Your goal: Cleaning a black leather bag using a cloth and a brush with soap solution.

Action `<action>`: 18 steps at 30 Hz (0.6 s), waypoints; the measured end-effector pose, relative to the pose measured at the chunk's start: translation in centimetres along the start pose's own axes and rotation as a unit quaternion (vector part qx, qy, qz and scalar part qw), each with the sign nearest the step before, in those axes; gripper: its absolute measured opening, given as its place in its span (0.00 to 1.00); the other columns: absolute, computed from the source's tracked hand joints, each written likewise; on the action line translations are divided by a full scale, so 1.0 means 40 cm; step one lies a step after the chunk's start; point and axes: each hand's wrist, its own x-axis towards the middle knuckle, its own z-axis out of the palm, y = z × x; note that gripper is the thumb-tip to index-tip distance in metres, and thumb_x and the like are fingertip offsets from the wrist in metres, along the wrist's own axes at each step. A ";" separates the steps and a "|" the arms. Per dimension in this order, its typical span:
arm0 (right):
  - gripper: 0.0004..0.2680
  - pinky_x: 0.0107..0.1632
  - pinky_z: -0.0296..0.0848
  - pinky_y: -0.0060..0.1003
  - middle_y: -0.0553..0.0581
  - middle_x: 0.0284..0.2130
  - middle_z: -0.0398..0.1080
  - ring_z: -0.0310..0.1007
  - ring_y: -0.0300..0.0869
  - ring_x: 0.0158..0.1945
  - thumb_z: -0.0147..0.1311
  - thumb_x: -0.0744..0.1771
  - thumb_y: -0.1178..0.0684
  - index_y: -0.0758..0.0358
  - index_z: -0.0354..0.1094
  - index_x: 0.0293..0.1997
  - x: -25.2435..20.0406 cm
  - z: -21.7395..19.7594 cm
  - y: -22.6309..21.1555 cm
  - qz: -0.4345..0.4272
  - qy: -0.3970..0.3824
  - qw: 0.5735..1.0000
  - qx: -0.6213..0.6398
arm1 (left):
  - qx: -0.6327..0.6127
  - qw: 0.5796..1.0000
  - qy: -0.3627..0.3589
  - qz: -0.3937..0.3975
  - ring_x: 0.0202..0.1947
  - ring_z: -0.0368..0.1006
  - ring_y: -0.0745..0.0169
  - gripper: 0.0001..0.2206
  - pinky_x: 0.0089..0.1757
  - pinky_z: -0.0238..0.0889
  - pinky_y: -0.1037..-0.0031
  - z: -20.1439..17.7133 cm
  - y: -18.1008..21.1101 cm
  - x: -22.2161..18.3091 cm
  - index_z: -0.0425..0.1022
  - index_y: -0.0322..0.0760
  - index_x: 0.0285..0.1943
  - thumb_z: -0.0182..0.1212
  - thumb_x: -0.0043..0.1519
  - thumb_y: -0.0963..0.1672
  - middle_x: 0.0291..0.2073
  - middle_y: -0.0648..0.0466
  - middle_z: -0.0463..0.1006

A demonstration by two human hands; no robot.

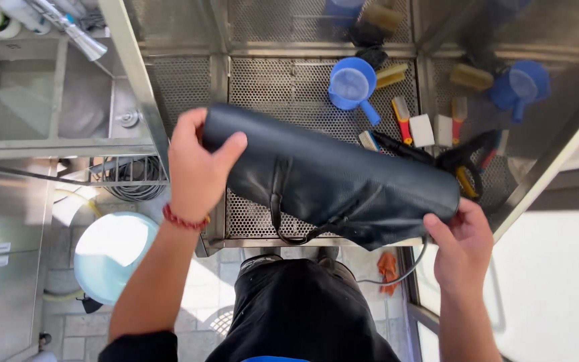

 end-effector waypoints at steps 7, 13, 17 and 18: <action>0.11 0.44 0.69 0.23 0.51 0.40 0.72 0.68 0.29 0.39 0.62 0.67 0.64 0.72 0.69 0.54 0.205 0.031 -0.094 -0.071 -0.102 0.982 -0.139 | 0.115 0.992 0.047 -0.009 0.44 0.81 0.61 0.21 0.48 0.73 0.72 0.029 0.009 0.178 0.75 0.26 0.59 0.75 0.59 0.42 0.46 0.47 0.84; 0.08 0.40 0.68 0.22 0.47 0.35 0.73 0.68 0.27 0.35 0.65 0.66 0.63 0.71 0.70 0.47 0.267 0.168 -0.206 -0.129 -0.138 0.976 -0.108 | -0.051 0.990 0.123 -0.042 0.47 0.80 0.56 0.26 0.50 0.75 0.69 0.019 -0.029 0.204 0.67 0.26 0.65 0.71 0.58 0.40 0.49 0.42 0.82; 0.07 0.39 0.65 0.23 0.47 0.34 0.72 0.65 0.28 0.34 0.66 0.67 0.64 0.71 0.70 0.44 0.311 0.265 -0.236 -0.187 -0.185 0.964 -0.042 | -0.049 0.986 0.136 0.080 0.68 0.70 0.52 0.22 0.66 0.62 0.66 0.026 -0.126 0.160 0.66 0.24 0.68 0.67 0.66 0.37 0.64 0.40 0.75; 0.06 0.40 0.66 0.23 0.47 0.33 0.72 0.66 0.28 0.34 0.66 0.68 0.65 0.72 0.70 0.43 0.317 0.293 -0.246 -0.217 -0.187 0.958 -0.025 | -0.055 0.982 0.154 0.094 0.70 0.64 0.51 0.24 0.67 0.56 0.65 0.045 -0.082 0.110 0.62 0.24 0.71 0.63 0.66 0.37 0.68 0.40 0.68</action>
